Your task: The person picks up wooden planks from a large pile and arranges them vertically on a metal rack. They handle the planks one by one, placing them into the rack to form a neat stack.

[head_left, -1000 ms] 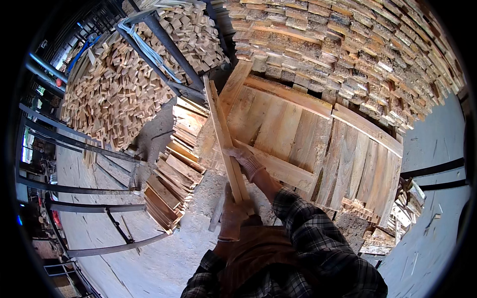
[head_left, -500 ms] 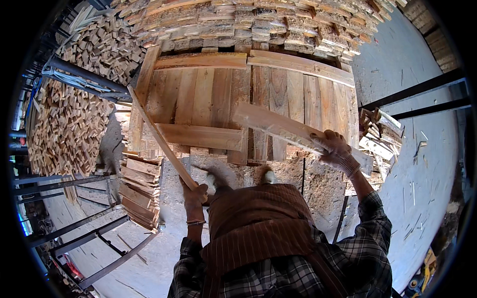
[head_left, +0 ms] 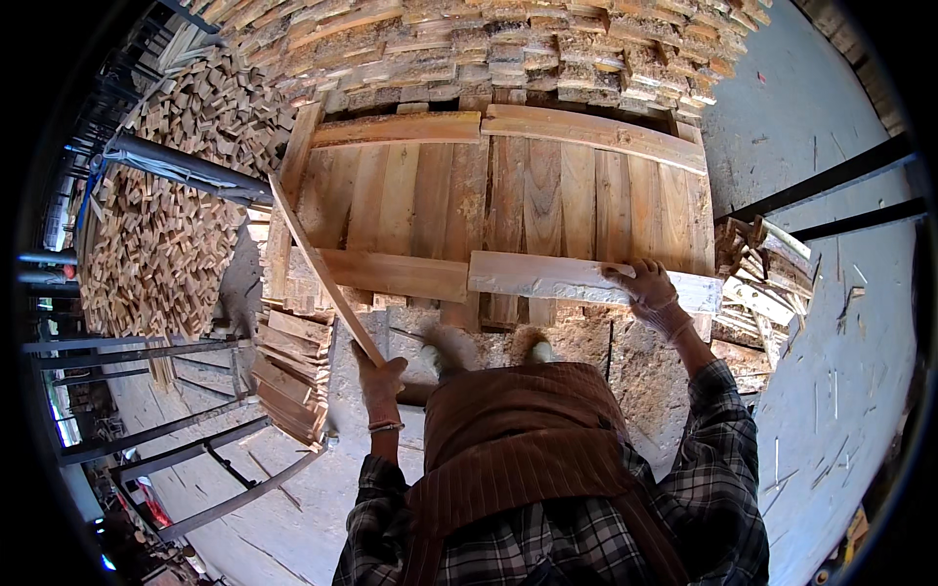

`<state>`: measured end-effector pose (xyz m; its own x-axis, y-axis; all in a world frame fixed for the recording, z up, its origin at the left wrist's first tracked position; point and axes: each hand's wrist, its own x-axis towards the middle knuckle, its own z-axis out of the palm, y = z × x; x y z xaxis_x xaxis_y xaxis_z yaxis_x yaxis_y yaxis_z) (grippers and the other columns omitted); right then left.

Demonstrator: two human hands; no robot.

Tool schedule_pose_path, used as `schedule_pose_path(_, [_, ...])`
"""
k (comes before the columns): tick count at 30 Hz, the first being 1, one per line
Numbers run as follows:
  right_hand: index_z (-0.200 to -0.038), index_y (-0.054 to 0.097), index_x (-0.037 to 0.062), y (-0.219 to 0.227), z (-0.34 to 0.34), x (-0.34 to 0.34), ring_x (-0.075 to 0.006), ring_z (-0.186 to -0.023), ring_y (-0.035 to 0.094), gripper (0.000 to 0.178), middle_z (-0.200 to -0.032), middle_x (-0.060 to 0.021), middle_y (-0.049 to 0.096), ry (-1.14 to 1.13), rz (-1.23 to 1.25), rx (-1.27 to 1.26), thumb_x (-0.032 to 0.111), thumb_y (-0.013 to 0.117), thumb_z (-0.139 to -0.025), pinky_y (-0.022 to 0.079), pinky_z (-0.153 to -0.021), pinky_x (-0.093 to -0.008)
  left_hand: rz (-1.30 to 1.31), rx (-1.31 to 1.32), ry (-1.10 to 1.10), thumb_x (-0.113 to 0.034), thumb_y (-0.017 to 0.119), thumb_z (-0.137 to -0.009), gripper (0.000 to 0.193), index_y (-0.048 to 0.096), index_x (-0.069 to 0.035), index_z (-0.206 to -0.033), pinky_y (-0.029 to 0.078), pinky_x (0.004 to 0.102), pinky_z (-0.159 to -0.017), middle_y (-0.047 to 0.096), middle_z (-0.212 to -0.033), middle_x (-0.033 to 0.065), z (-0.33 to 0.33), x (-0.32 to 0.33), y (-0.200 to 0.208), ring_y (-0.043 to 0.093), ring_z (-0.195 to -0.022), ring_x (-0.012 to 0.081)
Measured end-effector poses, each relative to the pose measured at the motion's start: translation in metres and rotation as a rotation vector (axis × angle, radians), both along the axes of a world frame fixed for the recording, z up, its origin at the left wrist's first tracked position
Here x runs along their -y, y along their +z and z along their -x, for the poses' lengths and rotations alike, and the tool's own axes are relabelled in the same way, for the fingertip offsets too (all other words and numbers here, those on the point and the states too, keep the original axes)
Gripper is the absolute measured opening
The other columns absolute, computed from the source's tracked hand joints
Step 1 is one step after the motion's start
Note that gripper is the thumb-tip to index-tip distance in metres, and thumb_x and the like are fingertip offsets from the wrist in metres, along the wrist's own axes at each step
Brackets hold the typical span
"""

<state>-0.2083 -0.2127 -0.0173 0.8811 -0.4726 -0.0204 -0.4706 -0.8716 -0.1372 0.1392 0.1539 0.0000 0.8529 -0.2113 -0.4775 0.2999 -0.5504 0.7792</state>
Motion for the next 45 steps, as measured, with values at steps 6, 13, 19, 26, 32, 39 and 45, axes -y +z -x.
schedule_pose_path(6, [-0.136,0.052,0.0338,0.023,-0.030,-0.005,-0.0313,-0.117,0.050,0.069,-0.120,-0.0105,0.054,-0.049,-0.028,-0.203,0.020,0.075,-0.073,0.038,-0.103,-0.0490,0.059,0.029,0.017,0.002,0.069,-0.066,0.102,0.017,-0.008,-0.153,0.040,0.0281,-0.036,0.054,-0.071,0.0051,-0.016,-0.030,0.009,0.047,-0.046,0.0133])
schedule_pose_path(13, [-0.138,0.047,0.0205,0.025,-0.236,-0.095,-0.0380,-0.129,0.040,0.080,-0.132,-0.0146,0.048,0.264,-0.010,0.033,0.055,0.073,-0.071,0.034,-0.106,-0.0527,0.254,-0.021,0.073,0.002,0.071,-0.062,0.098,0.025,-0.001,-0.149,0.046,0.0250,-0.055,0.052,-0.101,0.0058,-0.032,-0.077,-0.014,0.049,-0.071,0.0129])
schedule_pose_path(19, [-0.126,0.055,0.0222,0.010,-0.282,-0.115,-0.0369,-0.120,0.047,0.059,-0.118,-0.0135,0.054,0.267,-0.062,0.022,0.052,0.067,-0.076,0.038,-0.101,-0.0517,0.147,0.098,-0.014,0.002,0.079,-0.049,0.109,0.033,-0.002,-0.148,0.052,0.0260,-0.071,0.055,-0.127,0.0092,-0.061,-0.110,0.009,0.057,-0.095,0.0170])
schedule_pose_path(26, [-0.125,0.055,0.0218,0.004,-0.303,-0.119,-0.0358,-0.119,0.049,0.055,-0.121,-0.0107,0.053,0.179,-0.141,0.007,0.037,0.072,-0.075,0.042,-0.098,-0.0496,0.321,0.064,-0.129,0.004,0.080,-0.048,0.110,0.030,0.006,-0.146,0.040,0.0319,-0.103,0.045,-0.142,0.0168,-0.137,-0.112,0.037,0.047,-0.127,0.0235])
schedule_pose_path(32, [-0.127,0.056,0.0224,-0.003,-0.288,-0.118,-0.0340,-0.119,0.049,0.065,-0.125,-0.0093,0.053,0.131,-0.107,0.170,0.034,0.079,-0.067,0.040,-0.101,-0.0500,-0.039,0.292,-0.401,-0.005,0.083,-0.049,0.108,0.035,-0.002,-0.146,0.047,0.0369,-0.095,0.054,-0.129,0.0201,-0.195,-0.063,0.039,0.055,-0.117,0.0302])
schedule_pose_path(39, [-0.135,0.051,0.0215,-0.004,-0.283,-0.123,-0.0337,-0.122,0.047,0.080,-0.129,-0.0081,0.051,0.025,0.017,0.124,0.043,0.081,-0.063,0.035,-0.105,-0.0512,-0.341,0.607,-0.583,-0.029,0.079,-0.070,0.091,0.034,-0.013,-0.147,0.043,0.0495,-0.098,0.047,-0.134,0.0229,-0.225,-0.029,0.002,0.048,-0.119,0.0442])
schedule_pose_path(45, [-0.132,0.052,0.0201,-0.009,-0.299,-0.127,-0.0336,-0.118,0.048,0.086,-0.127,-0.0096,0.049,-0.077,0.038,0.187,0.043,0.083,-0.056,0.037,-0.103,-0.0506,-0.671,0.857,-0.781,-0.016,0.074,-0.074,0.089,0.026,-0.017,-0.148,0.037,0.0497,-0.104,0.040,-0.141,0.0087,-0.302,0.014,0.027,0.040,-0.128,0.0336])
